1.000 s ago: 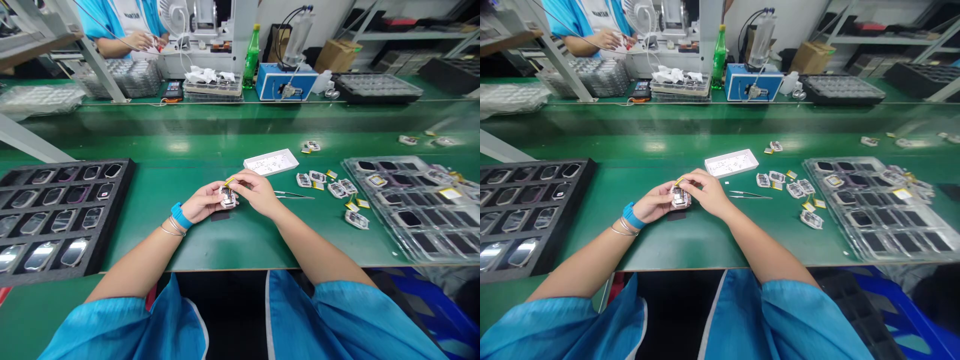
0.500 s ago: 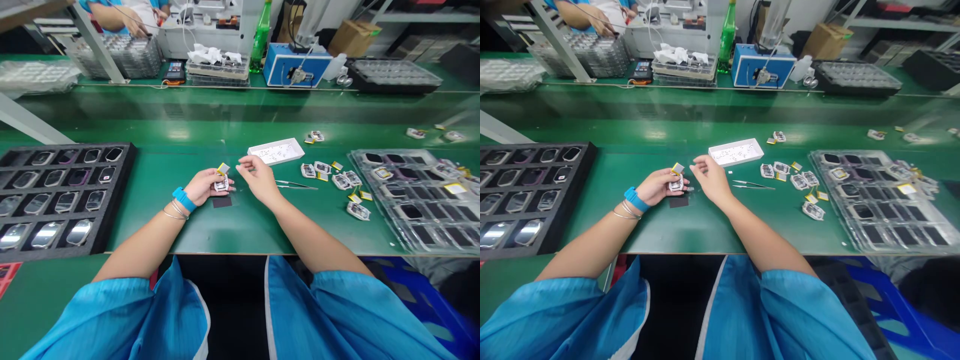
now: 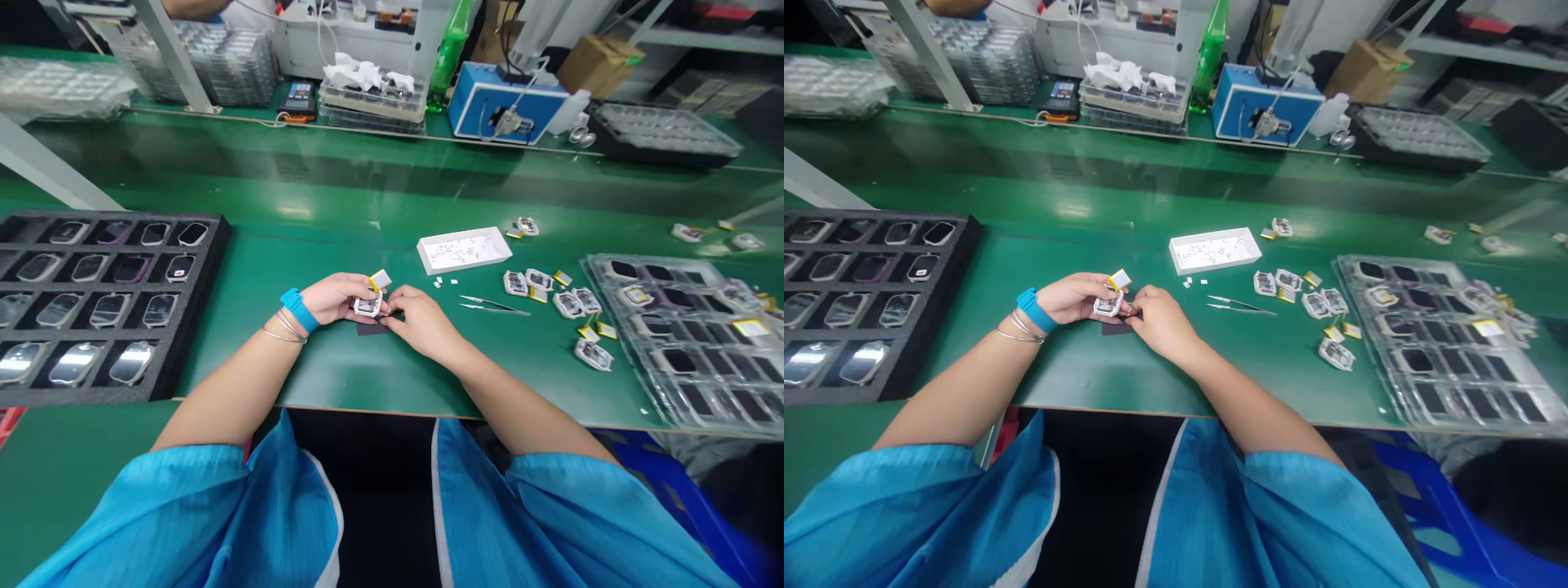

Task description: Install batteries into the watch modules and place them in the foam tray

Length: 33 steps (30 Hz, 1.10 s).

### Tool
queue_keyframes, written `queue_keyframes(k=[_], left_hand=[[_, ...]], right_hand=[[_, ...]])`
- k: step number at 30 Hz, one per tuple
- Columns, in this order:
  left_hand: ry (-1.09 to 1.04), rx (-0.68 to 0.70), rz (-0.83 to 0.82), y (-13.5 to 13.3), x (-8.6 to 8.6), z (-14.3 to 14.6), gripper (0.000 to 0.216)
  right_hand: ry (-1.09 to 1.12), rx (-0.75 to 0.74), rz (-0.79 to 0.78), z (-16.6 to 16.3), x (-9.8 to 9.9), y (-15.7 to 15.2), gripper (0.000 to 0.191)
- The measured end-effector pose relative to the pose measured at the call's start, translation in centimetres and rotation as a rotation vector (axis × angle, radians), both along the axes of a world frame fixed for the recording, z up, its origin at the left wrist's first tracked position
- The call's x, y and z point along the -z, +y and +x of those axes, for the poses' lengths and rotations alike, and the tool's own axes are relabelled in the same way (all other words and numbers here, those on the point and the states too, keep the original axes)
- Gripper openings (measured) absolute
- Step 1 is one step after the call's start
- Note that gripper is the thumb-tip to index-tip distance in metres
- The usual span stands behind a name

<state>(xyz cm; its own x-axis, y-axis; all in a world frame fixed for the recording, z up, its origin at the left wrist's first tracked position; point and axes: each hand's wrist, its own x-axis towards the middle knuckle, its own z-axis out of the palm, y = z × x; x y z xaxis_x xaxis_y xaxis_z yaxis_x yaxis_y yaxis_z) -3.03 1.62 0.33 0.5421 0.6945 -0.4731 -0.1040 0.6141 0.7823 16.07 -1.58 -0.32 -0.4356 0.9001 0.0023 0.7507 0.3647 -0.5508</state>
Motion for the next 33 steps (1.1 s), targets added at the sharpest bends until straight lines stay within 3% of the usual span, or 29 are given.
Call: queue_keyframes(k=[9, 15, 20, 26, 30, 33], left_hand=[[0.008, -0.005, -0.023, 0.1, 0.0, 0.0, 0.015], [0.013, -0.008, -0.013, 0.0, 0.0, -0.2, 0.016], [0.038, -0.033, -0.028, 0.0, -0.2, -0.1, 0.013], [0.052, -0.046, -0.039, 0.1, -0.3, -0.1, 0.013], [0.056, -0.104, 0.011, -0.3, -0.5, 0.6, 0.014], [0.101, -0.192, 0.074, -1.0, -0.7, 1.6, 0.01]], right_hand=[[0.063, 0.043, -0.043, 0.1, 0.6, 0.2, 0.008], [-0.064, -0.057, 0.025, -0.2, 1.0, -0.2, 0.006], [-0.129, -0.165, -0.008, 0.3, 0.5, -0.5, 0.011], [0.165, -0.304, -0.015, 2.4, -1.6, -0.5, 0.012], [0.426, -0.172, 0.206, 2.5, -2.3, -0.3, 0.01], [0.575, -0.045, 0.253, 2.1, -1.9, -0.3, 0.011]])
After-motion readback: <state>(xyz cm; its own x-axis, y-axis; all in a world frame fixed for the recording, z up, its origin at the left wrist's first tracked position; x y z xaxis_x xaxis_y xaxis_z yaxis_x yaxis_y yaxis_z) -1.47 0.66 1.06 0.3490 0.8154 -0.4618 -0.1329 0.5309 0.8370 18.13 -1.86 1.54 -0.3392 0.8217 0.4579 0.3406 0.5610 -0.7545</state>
